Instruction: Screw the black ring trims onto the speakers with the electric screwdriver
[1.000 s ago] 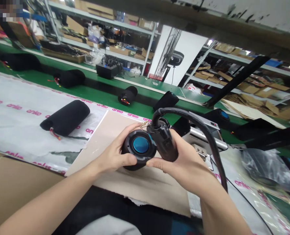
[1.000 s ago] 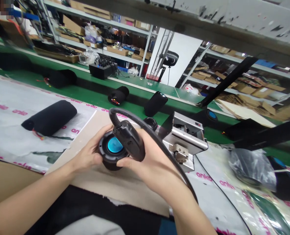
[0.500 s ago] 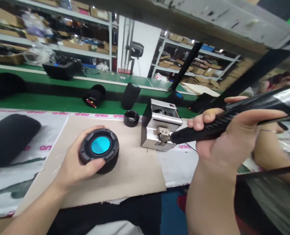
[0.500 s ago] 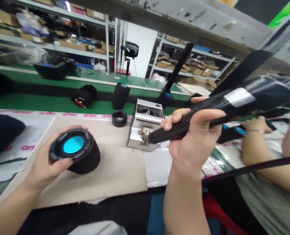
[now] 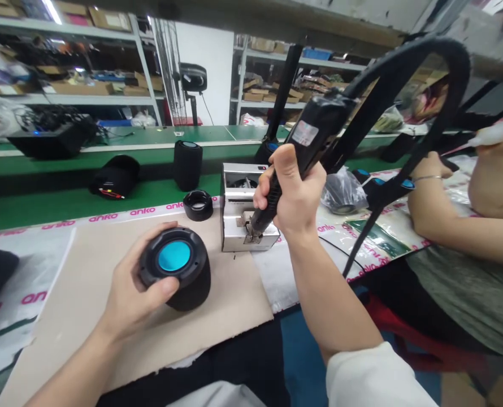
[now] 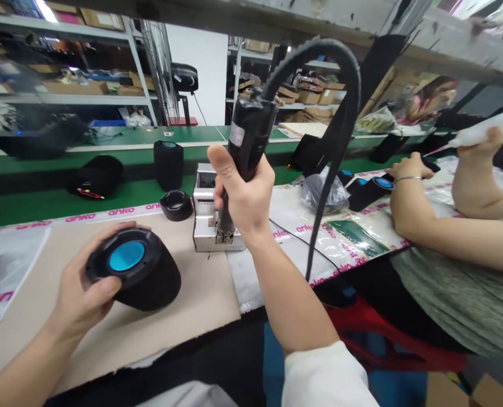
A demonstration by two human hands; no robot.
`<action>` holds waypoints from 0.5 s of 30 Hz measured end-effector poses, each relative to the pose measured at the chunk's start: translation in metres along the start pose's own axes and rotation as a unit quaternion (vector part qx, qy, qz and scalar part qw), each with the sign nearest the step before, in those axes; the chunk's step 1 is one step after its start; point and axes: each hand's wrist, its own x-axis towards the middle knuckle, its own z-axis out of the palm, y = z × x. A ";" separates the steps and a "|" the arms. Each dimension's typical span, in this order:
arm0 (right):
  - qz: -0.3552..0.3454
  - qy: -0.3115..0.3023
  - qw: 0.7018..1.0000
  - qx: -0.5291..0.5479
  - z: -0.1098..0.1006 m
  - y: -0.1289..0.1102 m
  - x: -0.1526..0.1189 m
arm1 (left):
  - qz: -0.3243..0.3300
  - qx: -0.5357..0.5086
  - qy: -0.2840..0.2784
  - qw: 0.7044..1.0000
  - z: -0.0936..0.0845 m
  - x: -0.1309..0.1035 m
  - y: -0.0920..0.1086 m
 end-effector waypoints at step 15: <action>-0.001 -0.010 1.000 0.016 0.007 -0.001 0.006 | 0.007 -0.061 -0.028 0.998 0.031 0.008 0.019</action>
